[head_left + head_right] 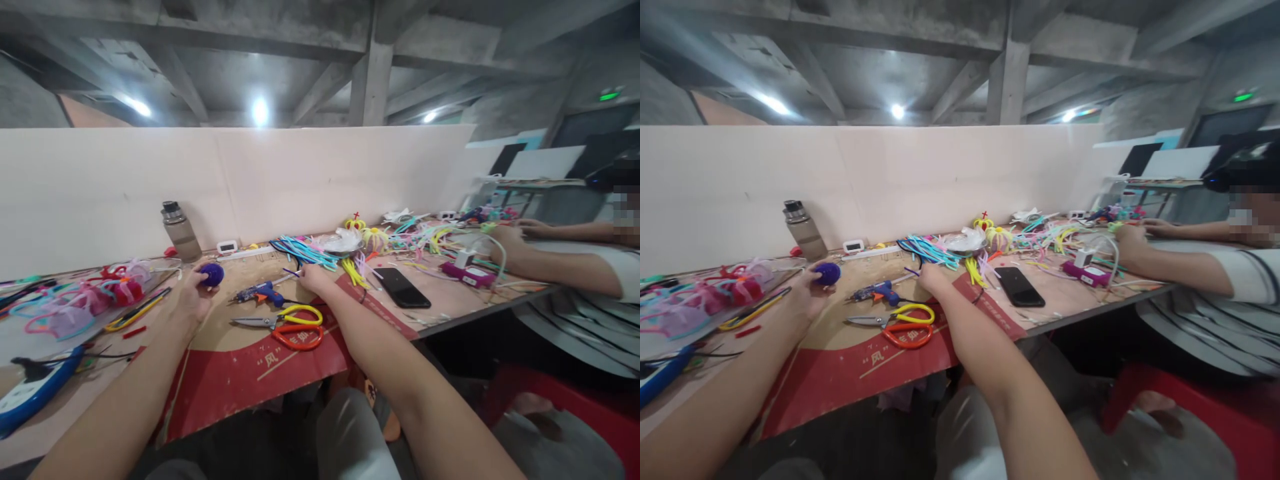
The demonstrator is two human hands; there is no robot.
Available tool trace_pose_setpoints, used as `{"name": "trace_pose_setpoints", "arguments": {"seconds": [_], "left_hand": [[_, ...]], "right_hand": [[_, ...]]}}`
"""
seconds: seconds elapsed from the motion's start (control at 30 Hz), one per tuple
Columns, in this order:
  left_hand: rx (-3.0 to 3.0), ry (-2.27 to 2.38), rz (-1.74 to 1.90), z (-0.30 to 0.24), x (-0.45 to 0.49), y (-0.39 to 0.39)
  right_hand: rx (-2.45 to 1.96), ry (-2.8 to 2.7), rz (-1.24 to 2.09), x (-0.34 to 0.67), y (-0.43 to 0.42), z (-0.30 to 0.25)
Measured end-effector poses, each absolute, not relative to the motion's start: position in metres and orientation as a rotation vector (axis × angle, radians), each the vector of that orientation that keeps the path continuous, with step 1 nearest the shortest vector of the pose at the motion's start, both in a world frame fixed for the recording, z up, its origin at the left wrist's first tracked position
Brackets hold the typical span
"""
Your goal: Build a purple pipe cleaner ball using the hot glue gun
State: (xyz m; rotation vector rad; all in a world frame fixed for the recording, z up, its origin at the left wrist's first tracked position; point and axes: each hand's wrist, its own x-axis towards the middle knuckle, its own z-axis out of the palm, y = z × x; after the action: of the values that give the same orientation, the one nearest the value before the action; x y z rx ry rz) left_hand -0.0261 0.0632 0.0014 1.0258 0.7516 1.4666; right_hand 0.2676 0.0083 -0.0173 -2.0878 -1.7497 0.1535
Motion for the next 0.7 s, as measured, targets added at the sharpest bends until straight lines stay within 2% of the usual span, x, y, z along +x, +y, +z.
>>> {"name": "trace_pose_setpoints", "arguments": {"seconds": [0.3,0.7], "left_hand": [[1.046,0.908,1.497,-0.0056,-0.0263,0.0699],[1.059,0.918,1.564,-0.0059,-0.0298,0.0735]], "right_hand": [[-2.007,-1.704,0.057,0.2710,0.0168,-0.0196],[-2.094,-1.772,0.142,0.2699,0.0116,-0.0217]]}}
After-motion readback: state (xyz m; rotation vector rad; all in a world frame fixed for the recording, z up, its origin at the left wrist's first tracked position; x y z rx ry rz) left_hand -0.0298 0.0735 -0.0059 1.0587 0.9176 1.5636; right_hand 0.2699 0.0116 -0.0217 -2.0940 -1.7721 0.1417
